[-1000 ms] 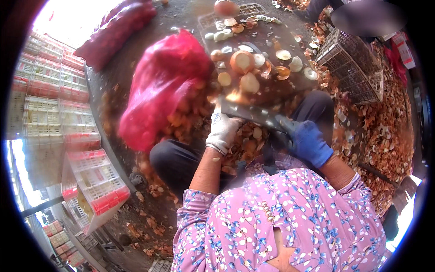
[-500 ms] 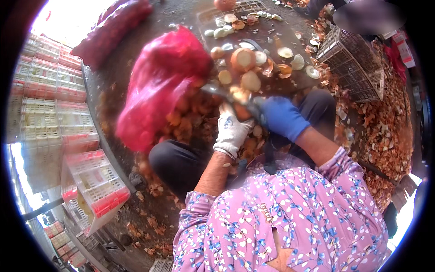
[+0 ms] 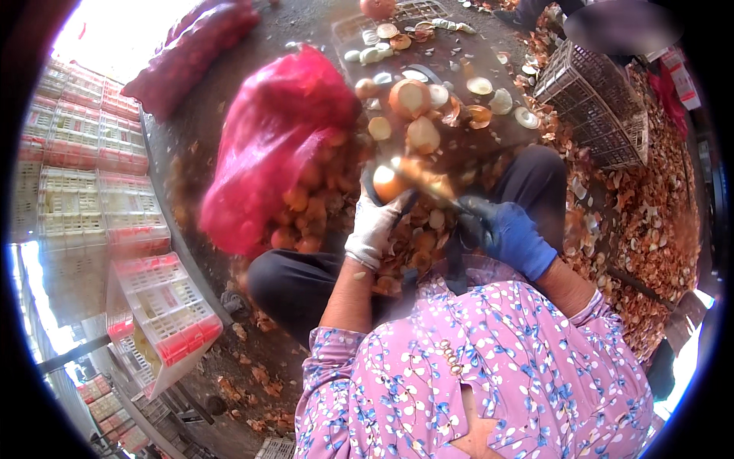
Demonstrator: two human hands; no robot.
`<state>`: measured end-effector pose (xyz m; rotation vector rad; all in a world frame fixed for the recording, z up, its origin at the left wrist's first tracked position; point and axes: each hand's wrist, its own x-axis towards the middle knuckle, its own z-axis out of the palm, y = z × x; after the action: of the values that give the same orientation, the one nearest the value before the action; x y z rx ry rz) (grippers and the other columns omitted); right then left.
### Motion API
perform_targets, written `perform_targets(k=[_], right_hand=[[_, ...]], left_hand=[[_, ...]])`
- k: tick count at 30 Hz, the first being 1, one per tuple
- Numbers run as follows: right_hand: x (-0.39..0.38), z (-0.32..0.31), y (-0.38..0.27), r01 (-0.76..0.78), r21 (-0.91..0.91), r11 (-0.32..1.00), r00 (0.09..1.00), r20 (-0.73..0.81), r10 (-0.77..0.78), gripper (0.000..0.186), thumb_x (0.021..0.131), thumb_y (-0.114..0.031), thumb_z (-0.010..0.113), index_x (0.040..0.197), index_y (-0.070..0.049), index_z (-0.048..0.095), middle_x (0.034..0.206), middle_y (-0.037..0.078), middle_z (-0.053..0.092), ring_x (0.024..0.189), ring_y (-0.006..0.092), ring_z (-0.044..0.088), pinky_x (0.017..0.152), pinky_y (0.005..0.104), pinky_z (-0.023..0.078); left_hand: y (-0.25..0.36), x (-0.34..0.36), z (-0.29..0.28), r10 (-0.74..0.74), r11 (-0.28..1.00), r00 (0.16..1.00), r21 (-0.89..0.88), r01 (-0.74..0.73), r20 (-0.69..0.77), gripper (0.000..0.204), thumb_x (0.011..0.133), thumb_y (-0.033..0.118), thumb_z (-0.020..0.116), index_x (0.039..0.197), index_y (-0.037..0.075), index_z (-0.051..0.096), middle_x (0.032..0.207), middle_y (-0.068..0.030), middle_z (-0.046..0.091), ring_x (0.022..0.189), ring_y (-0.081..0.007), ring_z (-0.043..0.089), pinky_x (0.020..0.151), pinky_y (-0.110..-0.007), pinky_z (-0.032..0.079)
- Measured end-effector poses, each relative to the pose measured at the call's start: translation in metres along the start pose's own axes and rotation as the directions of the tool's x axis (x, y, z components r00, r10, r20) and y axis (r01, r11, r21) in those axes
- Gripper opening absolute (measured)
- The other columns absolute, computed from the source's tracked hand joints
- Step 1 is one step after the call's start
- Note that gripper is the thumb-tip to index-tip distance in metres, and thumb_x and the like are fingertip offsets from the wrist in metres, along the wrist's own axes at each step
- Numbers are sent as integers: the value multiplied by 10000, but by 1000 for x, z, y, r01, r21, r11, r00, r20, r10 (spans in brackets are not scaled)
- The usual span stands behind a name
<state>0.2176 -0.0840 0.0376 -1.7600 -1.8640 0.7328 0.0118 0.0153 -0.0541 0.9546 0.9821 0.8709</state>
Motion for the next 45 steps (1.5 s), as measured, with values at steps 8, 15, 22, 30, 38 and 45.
perform_targets(k=[8, 15, 22, 30, 38, 45], right_hand=[[-7, -14, -11, -44, 15, 999, 999, 13, 43, 230, 959, -297, 554, 1029, -88, 620, 811, 211, 646, 768, 432, 624, 603, 475, 489], [-24, -20, -14, -89, -55, 994, 996, 21, 90, 231, 947, -276, 568, 1036, -68, 616, 824, 212, 649, 759, 427, 630, 601, 480, 487], [-24, -23, -15, -70, -127, 989, 998, -15, 69, 235, 940, -270, 586, 1038, -58, 615, 813, 216, 648, 735, 405, 645, 591, 468, 494], [-19, -32, -23, -86, -159, 983, 993, 69, 98, 268, 946, -309, 577, 1028, -58, 620, 766, 209, 647, 713, 394, 650, 594, 466, 503], [54, 28, 10, -80, -154, 985, 995, 45, 87, 344, 951, -397, 545, 993, -67, 632, 760, 216, 657, 719, 411, 649, 624, 498, 504], [22, -3, 29, -193, -76, 978, 968, 148, 202, 374, 970, -369, 520, 974, -18, 650, 803, 234, 656, 780, 425, 647, 673, 489, 500]], left_hand=[[26, 2, 6, 81, 836, 996, 546, -53, -27, 727, 708, 262, 860, 1286, 7, 501, 1067, -163, 687, 961, -238, 680, 836, -349, 531], [39, 0, 14, 75, 683, 996, 730, -12, -53, 588, 753, 206, 818, 1226, 1, 534, 1026, -162, 705, 957, -274, 693, 826, -338, 530], [35, 8, 7, 49, 629, 999, 776, -46, 20, 625, 758, 181, 804, 1269, -22, 506, 1009, -176, 705, 946, -291, 695, 813, -342, 531], [32, 2, 14, 115, 579, 993, 810, -88, 26, 654, 723, 278, 824, 1237, -6, 536, 981, -189, 708, 928, -318, 696, 809, -363, 539], [20, -1, 17, 142, 616, 990, 783, -84, -5, 943, 676, 351, 866, 1392, -48, 400, 1043, -234, 689, 973, -323, 691, 851, -367, 531], [21, -6, 6, 73, 796, 997, 603, -52, -10, 759, 750, 274, 836, 1332, -55, 475, 1089, -147, 686, 963, -205, 671, 854, -320, 526]])
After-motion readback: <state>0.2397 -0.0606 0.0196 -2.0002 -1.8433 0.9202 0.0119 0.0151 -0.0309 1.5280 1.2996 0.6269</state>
